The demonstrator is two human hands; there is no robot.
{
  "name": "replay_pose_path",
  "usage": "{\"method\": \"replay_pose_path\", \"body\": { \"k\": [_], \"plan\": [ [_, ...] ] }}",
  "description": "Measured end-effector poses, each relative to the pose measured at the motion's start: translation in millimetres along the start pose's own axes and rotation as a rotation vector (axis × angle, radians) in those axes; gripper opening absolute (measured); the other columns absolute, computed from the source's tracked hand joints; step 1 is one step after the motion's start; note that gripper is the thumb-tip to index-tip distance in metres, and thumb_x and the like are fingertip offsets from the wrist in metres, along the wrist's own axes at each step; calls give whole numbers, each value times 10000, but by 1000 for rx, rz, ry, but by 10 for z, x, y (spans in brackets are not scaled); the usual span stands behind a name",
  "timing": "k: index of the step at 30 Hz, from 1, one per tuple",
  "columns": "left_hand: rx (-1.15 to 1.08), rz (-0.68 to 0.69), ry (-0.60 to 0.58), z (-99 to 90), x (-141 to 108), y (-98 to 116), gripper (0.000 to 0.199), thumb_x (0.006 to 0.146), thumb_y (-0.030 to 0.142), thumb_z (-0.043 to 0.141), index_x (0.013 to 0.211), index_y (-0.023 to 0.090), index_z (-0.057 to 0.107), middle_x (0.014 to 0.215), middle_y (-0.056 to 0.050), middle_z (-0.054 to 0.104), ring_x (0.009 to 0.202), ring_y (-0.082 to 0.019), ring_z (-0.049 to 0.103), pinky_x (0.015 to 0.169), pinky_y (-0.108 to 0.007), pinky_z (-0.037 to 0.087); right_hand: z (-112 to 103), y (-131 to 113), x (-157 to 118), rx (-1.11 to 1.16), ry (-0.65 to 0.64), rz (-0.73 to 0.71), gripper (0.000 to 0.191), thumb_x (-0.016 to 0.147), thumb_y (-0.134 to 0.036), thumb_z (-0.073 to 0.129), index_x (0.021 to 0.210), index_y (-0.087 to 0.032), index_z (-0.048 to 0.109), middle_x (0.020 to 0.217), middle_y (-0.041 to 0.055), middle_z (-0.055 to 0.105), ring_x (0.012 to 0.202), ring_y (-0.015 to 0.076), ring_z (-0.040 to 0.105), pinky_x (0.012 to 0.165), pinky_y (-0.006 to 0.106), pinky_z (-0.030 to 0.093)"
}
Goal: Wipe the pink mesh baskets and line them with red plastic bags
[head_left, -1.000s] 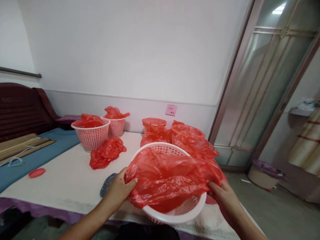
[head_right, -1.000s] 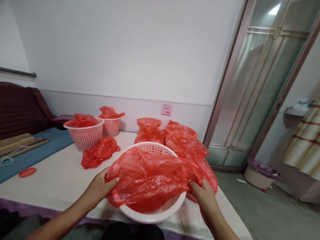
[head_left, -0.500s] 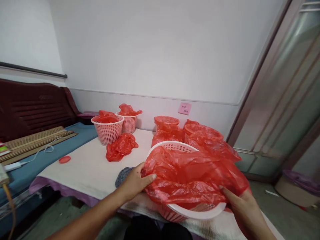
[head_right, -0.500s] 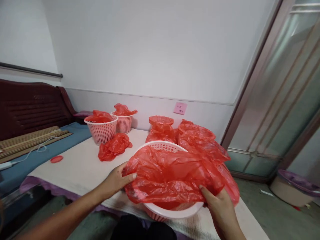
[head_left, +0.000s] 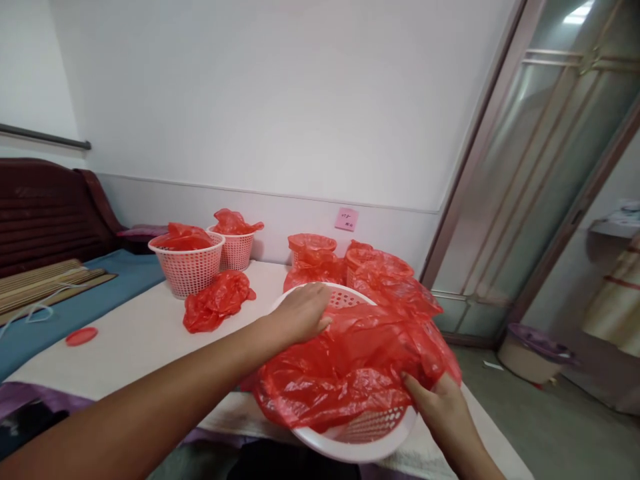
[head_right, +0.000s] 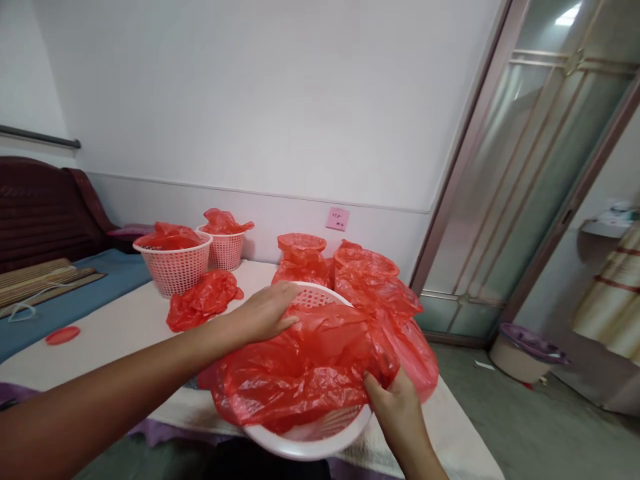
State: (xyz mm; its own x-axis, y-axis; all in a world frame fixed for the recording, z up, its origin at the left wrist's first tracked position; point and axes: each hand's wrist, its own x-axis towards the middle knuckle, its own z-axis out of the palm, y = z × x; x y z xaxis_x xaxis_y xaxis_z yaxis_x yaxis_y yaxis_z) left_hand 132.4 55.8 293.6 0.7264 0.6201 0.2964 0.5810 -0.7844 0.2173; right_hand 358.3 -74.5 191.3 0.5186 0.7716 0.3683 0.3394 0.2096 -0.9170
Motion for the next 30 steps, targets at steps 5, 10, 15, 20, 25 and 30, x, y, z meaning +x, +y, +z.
{"method": "replay_pose_path", "body": {
  "k": [5, 10, 15, 20, 25, 30],
  "plan": [
    [121, -100, -247, 387, 315, -30, 330, 882, 374, 621, 1139, 168, 607, 1138, -76, 641, 968, -208, 640, 822, -423, 543, -55, 30, -28, -63, -22, 10, 260, 650, -315, 633, 856, -167, 690, 806, 63, 749, 748, 254, 693, 662, 330, 554],
    [221, -203, -48, 292, 333, -133, 289, 912, 353, 583, 1139, 175, 604, 1092, -64, 652, 925, -187, 647, 798, -392, 550, -82, 79, -31, -79, -81, -11, 197, 655, -253, 584, 797, -179, 698, 768, 42, 741, 723, 243, 680, 654, 314, 545],
    [325, -307, 259, -55, 326, -411, 333, 931, 346, 544, 1217, 175, 551, 1126, -74, 630, 957, -208, 634, 838, -438, 527, -86, 184, 74, -46, -69, -24, 446, 633, -219, 589, 1065, -175, 687, 918, 44, 748, 843, 241, 688, 758, 324, 544],
    [290, -254, 292, -95, 121, -445, 224, 881, 249, 546, 1082, 155, 572, 1008, -90, 638, 916, -241, 635, 785, -402, 519, -99, 277, 139, -111, -45, -2, 537, 612, -231, 604, 1142, -167, 666, 981, 55, 745, 900, 250, 683, 771, 328, 544],
    [204, -25, 410, -132, -288, 85, 307, 909, 288, 455, 1188, 162, 485, 1181, -114, 560, 1138, -229, 508, 985, -373, 421, -59, 129, 11, -62, -96, -39, 394, 724, -290, 604, 1086, -149, 671, 961, 77, 748, 826, 243, 685, 758, 330, 546],
    [83, 190, -62, 112, -369, 420, 150, 869, 186, 454, 843, 213, 599, 881, -59, 659, 800, -210, 604, 742, -345, 485, -62, 122, -99, -119, -65, -53, 479, 731, -284, 599, 1191, -155, 630, 1103, 90, 722, 949, 260, 674, 875, 362, 525]
  ]
}}
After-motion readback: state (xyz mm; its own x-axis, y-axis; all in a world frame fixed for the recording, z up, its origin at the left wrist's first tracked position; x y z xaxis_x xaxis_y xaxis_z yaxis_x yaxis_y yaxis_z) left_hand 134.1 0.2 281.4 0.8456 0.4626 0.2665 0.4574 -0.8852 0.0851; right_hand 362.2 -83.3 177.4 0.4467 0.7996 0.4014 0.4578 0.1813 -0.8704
